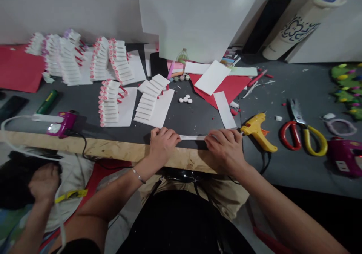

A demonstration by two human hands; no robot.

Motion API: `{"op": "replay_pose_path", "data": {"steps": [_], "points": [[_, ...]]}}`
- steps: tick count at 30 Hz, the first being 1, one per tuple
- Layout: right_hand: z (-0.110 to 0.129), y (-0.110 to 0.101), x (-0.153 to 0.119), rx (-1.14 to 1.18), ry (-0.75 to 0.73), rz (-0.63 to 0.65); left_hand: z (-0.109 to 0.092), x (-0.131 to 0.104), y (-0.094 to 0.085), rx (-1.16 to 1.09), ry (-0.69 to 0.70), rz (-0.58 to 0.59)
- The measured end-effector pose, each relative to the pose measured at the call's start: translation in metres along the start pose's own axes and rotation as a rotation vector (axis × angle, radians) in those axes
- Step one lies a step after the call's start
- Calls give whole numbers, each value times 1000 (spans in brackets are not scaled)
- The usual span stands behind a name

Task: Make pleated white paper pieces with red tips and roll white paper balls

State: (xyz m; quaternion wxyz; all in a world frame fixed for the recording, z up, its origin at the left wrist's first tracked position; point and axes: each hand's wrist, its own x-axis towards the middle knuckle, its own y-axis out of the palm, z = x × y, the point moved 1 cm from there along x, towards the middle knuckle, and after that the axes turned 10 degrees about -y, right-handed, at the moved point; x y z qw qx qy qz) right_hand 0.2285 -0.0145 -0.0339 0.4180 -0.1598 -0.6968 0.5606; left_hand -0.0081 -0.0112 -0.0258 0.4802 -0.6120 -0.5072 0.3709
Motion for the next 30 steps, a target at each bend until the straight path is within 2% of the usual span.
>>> {"op": "replay_pose_path", "data": {"steps": [4,8,12,18,25,30], "points": [[1,4,2,10,40,3,-3,-2,-6,37,14,-41],[0,4,5,-2,26,-20,-2,1,-9,-39,-3,-16],[-2,2,7,33,20,26,-1,4,-5,-9,-1,-14],[-5,2,11,59,95,72,-1,7,-4,41,8,-9],[-8,-2,21,50,124,132,-3,22,-18,68,31,40],[-9,-6,25,47,136,120,-6,27,-25,72,37,74]]}}
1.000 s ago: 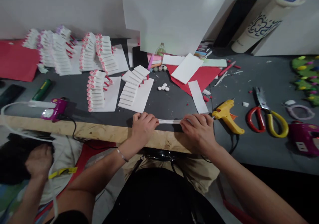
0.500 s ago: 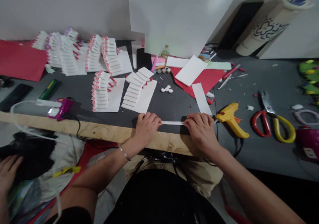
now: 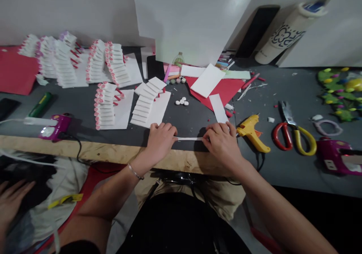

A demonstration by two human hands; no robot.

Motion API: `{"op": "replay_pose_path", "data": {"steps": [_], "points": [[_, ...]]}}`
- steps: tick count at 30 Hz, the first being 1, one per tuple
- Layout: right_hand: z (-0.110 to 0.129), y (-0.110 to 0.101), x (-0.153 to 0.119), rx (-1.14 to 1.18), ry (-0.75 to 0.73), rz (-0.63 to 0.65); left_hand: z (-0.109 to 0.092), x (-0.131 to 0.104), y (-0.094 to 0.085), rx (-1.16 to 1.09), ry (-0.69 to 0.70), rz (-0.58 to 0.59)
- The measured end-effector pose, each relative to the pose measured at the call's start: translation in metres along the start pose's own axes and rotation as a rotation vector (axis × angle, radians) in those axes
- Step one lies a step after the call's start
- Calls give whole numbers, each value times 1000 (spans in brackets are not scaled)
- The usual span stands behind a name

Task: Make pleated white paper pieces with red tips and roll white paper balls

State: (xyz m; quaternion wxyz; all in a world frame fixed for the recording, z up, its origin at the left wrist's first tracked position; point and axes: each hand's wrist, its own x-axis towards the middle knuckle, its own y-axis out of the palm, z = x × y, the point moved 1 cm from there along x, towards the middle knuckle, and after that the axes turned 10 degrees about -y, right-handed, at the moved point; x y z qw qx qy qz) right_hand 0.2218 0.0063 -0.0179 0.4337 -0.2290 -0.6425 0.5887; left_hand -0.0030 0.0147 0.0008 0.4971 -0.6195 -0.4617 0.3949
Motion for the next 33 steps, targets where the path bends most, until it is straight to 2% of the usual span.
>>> {"op": "replay_pose_path", "data": {"steps": [7,11,16,19,23,29,33], "points": [[5,1,-1,-81,-84,-26,-3,2,2,1,43,81],[4,4,-1,-131,-158,-84,-5,4,7,-83,72,100],[-11,-10,8,-120,-171,-137,-15,17,2,-265,-95,161],[-26,-24,17,-132,-191,-158,-25,34,-6,-299,-214,129],[-47,-38,28,-209,-256,-189,-37,54,-10,-322,-201,76],[-65,-38,36,-210,-309,-177,-36,58,5,-569,-85,18],[-66,-30,40,-103,-290,-166,-30,57,18,-876,-119,-40]]}}
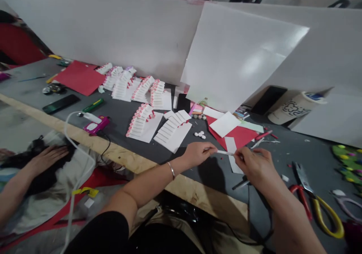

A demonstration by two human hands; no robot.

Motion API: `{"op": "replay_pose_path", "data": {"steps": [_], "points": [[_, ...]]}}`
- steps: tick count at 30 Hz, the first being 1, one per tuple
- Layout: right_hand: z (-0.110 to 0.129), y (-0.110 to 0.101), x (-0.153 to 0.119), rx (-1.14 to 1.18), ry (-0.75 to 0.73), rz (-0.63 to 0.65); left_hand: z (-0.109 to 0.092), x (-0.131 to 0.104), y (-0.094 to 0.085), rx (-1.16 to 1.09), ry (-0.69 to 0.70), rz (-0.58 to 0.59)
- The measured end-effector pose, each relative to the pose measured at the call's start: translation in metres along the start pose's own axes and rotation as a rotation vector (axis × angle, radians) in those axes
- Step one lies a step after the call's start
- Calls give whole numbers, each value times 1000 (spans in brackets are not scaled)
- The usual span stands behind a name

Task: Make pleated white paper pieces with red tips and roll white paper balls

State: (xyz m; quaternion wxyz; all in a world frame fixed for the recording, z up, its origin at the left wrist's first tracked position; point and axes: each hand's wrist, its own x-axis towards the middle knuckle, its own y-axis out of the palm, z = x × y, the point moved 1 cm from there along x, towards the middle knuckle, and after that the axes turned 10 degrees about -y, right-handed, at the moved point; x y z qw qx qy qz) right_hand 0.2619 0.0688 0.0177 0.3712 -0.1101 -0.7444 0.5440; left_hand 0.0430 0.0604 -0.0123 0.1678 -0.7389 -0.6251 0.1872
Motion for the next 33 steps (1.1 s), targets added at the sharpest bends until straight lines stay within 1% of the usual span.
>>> {"op": "replay_pose_path", "data": {"steps": [3,5,6,8,9,10,11,12,14,15,16,19,23,29,31,33], "points": [[-2,2,5,144,107,-44,5,2,4,-264,-45,-58],[-1,2,10,303,257,-124,7,4,7,-399,-77,-87],[1,3,13,418,363,-206,8,5,9,-460,-95,-103],[10,7,19,718,600,-440,9,8,11,-576,-135,-143],[18,12,22,892,704,-554,9,9,11,-628,-153,-172],[28,17,26,1051,788,-633,9,9,11,-672,-167,-202],[39,24,30,1170,843,-652,9,9,10,-705,-179,-232],[50,31,34,1263,874,-606,9,10,9,-726,-185,-265],[70,45,43,1393,901,-528,8,10,7,-734,-189,-287],[77,51,47,1425,896,-512,7,10,6,-730,-182,-287],[81,55,50,1424,899,-530,7,11,5,-726,-167,-285],[86,61,54,1399,915,-581,6,10,5,-660,-107,-290],[84,60,53,1406,980,-662,3,7,7,-534,-36,-263],[77,60,53,1394,1083,-742,-1,3,5,-326,45,-300],[72,59,52,1408,1123,-783,-1,3,5,-285,57,-280],[68,58,51,1409,1133,-815,-1,3,5,-259,67,-257]]}}
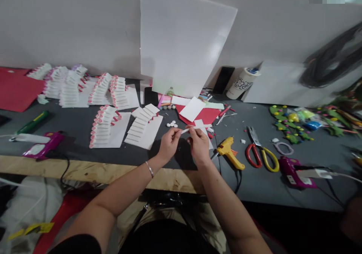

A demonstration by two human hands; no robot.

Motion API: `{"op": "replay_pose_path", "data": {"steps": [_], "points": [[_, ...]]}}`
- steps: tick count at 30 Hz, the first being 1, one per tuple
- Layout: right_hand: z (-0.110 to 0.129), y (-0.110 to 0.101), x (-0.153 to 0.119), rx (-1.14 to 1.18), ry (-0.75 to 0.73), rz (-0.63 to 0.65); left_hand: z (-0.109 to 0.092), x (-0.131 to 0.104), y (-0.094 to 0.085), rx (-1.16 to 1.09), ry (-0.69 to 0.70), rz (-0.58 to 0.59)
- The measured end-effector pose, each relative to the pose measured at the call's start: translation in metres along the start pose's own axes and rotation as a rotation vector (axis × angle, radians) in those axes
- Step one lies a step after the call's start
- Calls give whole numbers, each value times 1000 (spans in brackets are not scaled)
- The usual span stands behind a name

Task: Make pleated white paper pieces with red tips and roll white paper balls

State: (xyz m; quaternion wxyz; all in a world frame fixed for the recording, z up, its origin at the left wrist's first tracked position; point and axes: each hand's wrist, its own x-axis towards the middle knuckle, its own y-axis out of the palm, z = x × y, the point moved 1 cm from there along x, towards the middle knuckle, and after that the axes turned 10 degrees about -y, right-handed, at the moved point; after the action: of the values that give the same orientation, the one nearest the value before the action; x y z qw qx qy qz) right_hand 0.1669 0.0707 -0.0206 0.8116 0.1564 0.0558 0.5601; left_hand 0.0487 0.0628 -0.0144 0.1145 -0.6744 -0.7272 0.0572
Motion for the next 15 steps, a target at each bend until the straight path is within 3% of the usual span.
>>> {"op": "replay_pose_path", "data": {"steps": [4,8,11,13,15], "points": [[5,-5,7,37,-37,-30,6,5,-2,18,2,-27],[6,-10,13,82,-62,-122,12,13,-13,19,26,-188],[5,-11,13,85,-73,-111,7,12,-19,95,219,-261],[3,-9,11,88,-84,-73,3,9,-18,169,360,-220],[2,-7,9,100,-91,-39,1,6,-14,205,415,-147]]}}
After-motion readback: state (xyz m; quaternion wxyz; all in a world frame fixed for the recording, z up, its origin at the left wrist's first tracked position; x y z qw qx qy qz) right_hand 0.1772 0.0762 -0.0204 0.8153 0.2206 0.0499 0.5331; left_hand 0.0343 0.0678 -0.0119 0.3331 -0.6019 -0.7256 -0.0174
